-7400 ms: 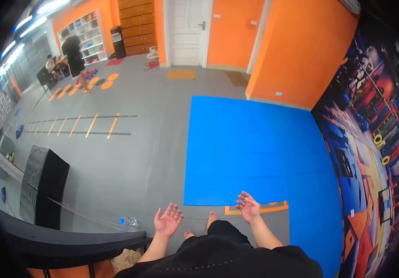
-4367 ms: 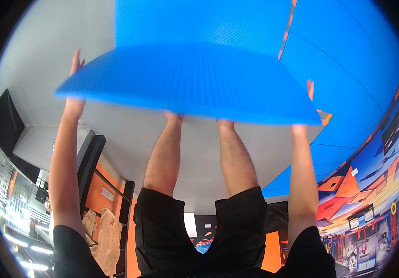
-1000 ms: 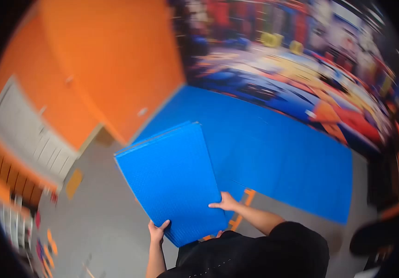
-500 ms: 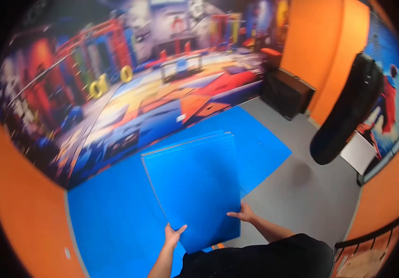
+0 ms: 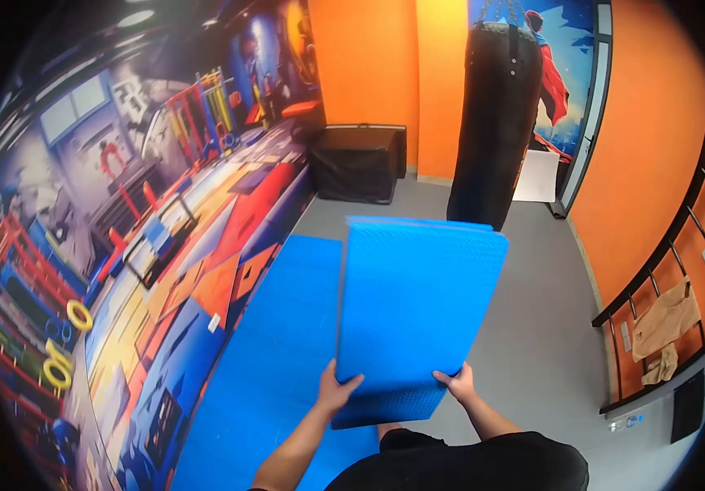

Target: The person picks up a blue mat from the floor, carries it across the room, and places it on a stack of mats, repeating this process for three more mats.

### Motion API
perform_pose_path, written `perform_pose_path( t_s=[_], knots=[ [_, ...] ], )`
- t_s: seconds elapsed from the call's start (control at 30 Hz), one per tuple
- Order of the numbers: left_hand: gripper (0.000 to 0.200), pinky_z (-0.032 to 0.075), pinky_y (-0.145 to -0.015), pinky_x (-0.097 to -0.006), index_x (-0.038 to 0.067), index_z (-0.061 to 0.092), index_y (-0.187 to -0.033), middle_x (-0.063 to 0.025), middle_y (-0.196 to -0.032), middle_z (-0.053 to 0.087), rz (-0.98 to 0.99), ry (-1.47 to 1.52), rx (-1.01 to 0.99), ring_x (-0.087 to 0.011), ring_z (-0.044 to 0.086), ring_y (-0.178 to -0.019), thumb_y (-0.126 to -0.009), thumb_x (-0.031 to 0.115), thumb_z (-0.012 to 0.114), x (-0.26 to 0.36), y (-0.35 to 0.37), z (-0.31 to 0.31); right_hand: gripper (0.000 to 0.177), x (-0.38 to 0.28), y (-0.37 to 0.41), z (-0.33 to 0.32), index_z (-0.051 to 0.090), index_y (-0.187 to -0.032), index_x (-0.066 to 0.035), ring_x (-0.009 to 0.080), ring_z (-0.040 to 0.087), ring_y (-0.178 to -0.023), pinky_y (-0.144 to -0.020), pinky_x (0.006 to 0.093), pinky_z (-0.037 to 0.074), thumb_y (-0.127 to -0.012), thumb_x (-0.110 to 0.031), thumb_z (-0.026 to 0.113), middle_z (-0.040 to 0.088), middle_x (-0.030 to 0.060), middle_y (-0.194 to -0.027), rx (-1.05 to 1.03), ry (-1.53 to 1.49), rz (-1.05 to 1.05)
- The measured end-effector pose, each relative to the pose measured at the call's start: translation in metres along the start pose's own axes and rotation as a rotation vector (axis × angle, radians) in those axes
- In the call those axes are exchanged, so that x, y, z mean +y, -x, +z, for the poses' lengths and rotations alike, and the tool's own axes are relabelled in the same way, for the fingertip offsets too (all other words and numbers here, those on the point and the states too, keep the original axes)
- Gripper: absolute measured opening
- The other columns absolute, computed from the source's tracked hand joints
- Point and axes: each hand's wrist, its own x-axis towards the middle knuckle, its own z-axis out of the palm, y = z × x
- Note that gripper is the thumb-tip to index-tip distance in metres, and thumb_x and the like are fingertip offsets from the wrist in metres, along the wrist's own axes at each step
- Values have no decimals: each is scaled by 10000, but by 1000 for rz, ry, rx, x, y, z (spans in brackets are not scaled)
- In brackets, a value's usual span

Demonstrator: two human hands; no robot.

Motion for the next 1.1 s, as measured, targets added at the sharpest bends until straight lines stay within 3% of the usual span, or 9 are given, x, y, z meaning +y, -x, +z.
perform_pose_path(
  t_s=[0.07, 0.13, 0.2, 0.4, 0.67, 0.77, 0.83, 0.93, 1.1],
  knots=[
    [552, 510, -889, -352, -30, 531, -1218, -128, -1095, 667, 61, -70, -49, -214, 636, -1001, -749, 65, 806, -21, -33, 10, 500, 21, -43, 6, 601, -1092, 25, 224, 669, -926, -856, 381, 536, -681, -79, 867, 697, 137, -1021, 97, -61, 114],
    [540, 509, -886, -351, -32, 539, -1206, -127, -1091, 667, 138, -130, -90, -211, 636, -998, -748, 68, 808, -20, -99, 11, 501, 19, -108, 26, 605, -1083, 23, 226, 673, -910, -848, 382, 538, -667, -71, 868, 701, 136, -1009, 157, 3, 36],
    [518, 509, -894, -354, -35, 556, -1185, -130, -1107, 665, -167, -28, 109, -223, 639, -998, -746, 70, 810, -23, -136, 7, 501, -2, -151, 48, 629, -1064, 2, 214, 683, -865, -817, 367, 541, -638, -87, 875, 712, 125, -972, 207, 182, 41],
    [551, 512, -913, -374, -38, 558, -1211, -146, -1145, 657, -335, 161, 178, -251, 644, -1010, -732, 39, 817, -76, -297, -69, 479, -47, -301, 119, 669, -1042, -46, 201, 689, -870, -806, 355, 528, -632, -163, 887, 720, 119, -939, 37, 256, -122],
    [545, 499, -938, -378, -40, 552, -1237, -164, -1188, 637, -484, 294, 85, -260, 632, -1047, -757, 32, 799, -104, -504, -88, 442, -75, -477, 181, 678, -996, -35, 211, 682, -846, -790, 352, 526, -612, -124, 880, 715, 115, -901, 129, 378, -60],
    [594, 483, -958, -379, -70, 532, -1251, -167, -1194, 633, -357, 249, -26, -264, 617, -1077, -754, 91, 815, -134, -613, -73, 429, -99, -532, 192, 675, -985, -32, 207, 682, -844, -797, 347, 527, -613, -112, 873, 712, 115, -893, 299, 451, -141],
    [582, 492, -946, -372, -61, 536, -1249, -165, -1185, 638, -388, 213, -164, -263, 621, -1073, -768, 122, 808, -81, -669, -61, 426, -119, -565, 193, 670, -987, -19, 198, 680, -839, -809, 339, 529, -616, -90, 866, 714, 116, -902, 384, 501, -144],
    [591, 505, -922, -368, -36, 541, -1246, -171, -1169, 645, -139, 126, -297, -262, 630, -1063, -761, 155, 818, -88, -769, -40, 441, -125, -619, 191, 667, -1009, -9, 190, 676, -843, -820, 341, 530, -616, -66, 859, 716, 111, -920, 546, 438, -72],
    [594, 516, -891, -372, -29, 550, -1214, -176, -1135, 650, -93, 74, -470, -263, 639, -1036, -746, 205, 832, -61, -907, 2, 436, -128, -700, 197, 660, -1020, -4, 189, 669, -849, -819, 341, 529, -617, 1, 830, 713, 89, -936, 784, 276, -86]
  ],
)
